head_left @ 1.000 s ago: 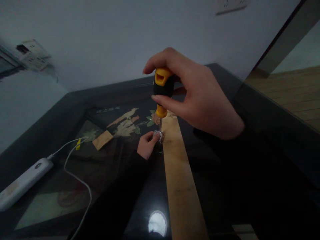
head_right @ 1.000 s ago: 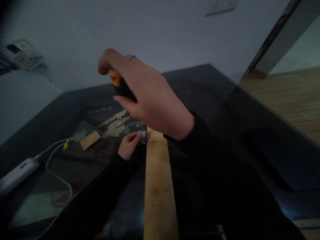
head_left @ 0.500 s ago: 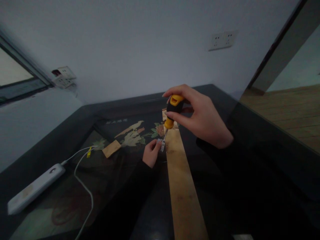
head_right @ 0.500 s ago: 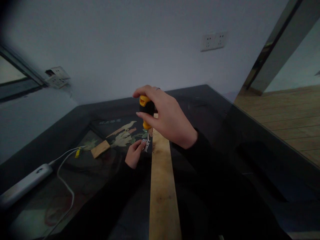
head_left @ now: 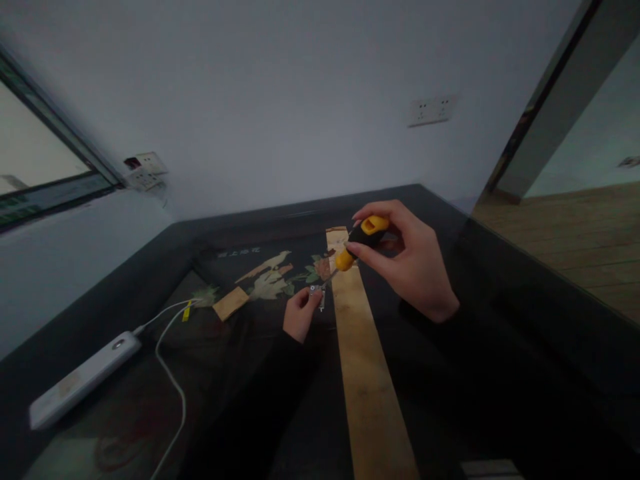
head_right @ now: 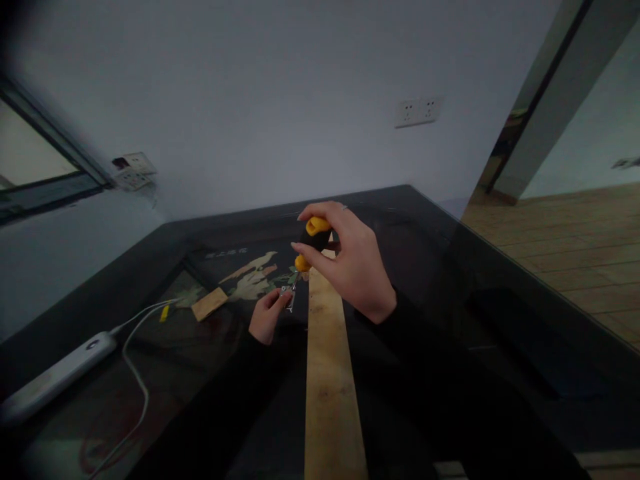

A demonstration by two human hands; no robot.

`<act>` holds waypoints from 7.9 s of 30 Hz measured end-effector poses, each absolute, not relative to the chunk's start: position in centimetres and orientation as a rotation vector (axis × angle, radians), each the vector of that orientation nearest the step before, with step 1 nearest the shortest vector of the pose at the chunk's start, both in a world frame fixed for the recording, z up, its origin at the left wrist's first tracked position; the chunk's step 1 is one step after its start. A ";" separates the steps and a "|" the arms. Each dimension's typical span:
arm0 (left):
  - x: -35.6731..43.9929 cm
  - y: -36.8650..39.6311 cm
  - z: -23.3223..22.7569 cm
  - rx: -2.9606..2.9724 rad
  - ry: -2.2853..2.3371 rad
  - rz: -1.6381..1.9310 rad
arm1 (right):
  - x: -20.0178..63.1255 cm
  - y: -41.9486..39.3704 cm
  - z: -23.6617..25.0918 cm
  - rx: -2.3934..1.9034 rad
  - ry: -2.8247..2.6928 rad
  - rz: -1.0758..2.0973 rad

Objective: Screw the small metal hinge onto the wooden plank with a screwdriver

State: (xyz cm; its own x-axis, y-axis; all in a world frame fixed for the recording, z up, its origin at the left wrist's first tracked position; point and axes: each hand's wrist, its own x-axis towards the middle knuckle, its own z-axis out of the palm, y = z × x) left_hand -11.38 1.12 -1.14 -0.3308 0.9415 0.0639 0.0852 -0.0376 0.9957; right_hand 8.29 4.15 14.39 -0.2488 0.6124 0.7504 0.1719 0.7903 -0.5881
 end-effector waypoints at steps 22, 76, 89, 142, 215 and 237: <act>-16.0 -0.8 -1.3 0.993 1.491 1.530 | 12.7 5.0 11.5 -0.978 -1.562 0.414; -22.7 -3.4 1.5 0.651 1.357 1.605 | -1.8 6.4 4.9 -0.771 -2.435 1.117; -8.1 -1.9 0.9 1.047 1.131 1.078 | 10.5 2.2 1.8 -0.955 -1.857 1.342; -8.5 -2.4 -0.4 1.355 1.393 0.893 | 10.3 2.3 0.4 -0.976 -1.461 1.994; -8.4 -3.0 -1.0 2.435 1.432 1.034 | 9.8 1.6 0.4 -1.005 -1.674 1.807; -8.6 -2.9 -1.2 2.383 1.431 1.089 | 9.8 1.7 0.7 -1.030 -1.742 1.796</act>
